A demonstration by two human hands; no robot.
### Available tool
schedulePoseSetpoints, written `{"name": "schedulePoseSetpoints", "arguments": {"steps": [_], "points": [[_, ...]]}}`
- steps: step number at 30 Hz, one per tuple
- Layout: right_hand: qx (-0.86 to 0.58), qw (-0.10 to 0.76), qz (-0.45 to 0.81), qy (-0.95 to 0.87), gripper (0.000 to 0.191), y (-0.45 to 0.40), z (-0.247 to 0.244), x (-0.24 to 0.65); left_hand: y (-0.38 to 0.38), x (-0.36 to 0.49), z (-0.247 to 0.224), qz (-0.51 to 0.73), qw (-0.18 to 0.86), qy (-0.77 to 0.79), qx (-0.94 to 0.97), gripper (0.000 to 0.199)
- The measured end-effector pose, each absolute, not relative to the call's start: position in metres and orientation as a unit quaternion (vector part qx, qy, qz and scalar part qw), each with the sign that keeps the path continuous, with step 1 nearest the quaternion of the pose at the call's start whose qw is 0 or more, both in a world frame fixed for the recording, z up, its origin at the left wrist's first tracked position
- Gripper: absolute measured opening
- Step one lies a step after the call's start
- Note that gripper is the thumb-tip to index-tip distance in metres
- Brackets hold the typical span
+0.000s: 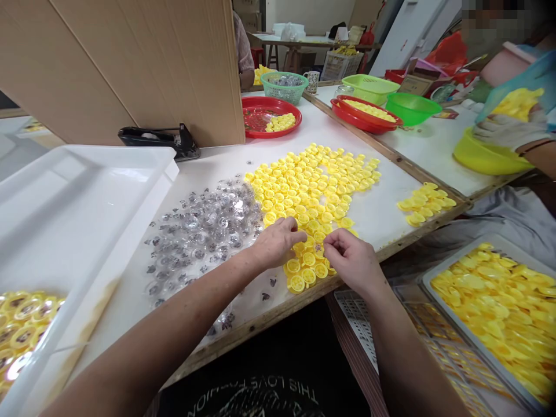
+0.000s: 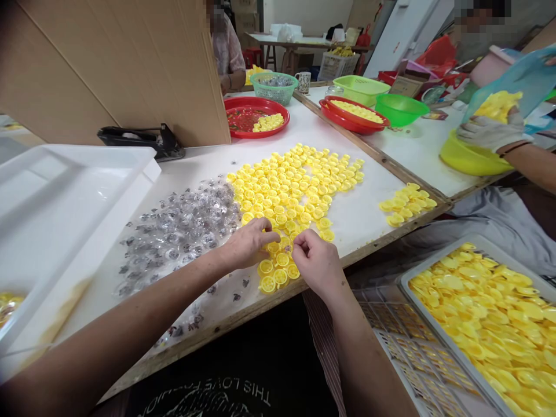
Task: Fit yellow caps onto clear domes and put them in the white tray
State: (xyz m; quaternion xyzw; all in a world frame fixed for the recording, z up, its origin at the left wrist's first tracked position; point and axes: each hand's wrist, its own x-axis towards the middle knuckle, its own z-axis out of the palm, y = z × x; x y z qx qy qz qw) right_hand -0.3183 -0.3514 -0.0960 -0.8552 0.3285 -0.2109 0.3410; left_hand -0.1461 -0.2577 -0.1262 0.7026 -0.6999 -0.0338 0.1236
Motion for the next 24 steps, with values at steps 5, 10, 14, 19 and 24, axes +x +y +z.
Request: {"name": "schedulePoseSetpoints", "arguments": {"steps": [5, 10, 14, 19, 24], "points": [[-0.860, 0.335, -0.209, 0.324, 0.006, -0.349, -0.096, -0.317, -0.256, -0.144, -0.123, -0.040, 0.112, -0.716, 0.688, 0.023], [-0.862, 0.333, -0.209, 0.321, 0.007, -0.346, -0.094, -0.316, -0.253, -0.141, -0.117, -0.046, 0.117, -0.734, 0.668, 0.021], [-0.862, 0.334, -0.199, 0.325, 0.013, -0.346, -0.098, -0.315, -0.249, -0.139, -0.115, -0.051, 0.121, -0.757, 0.640, 0.017], [-0.869, 0.326, -0.181, 0.326, 0.021, -0.347, -0.104, -0.313, -0.245, -0.138, -0.118, -0.029, 0.120, -0.744, 0.656, 0.030], [-0.870, 0.328, -0.182, 0.321, 0.020, -0.347, -0.107, -0.313, -0.245, -0.137, -0.117, -0.046, 0.115, -0.741, 0.660, 0.024]]}}
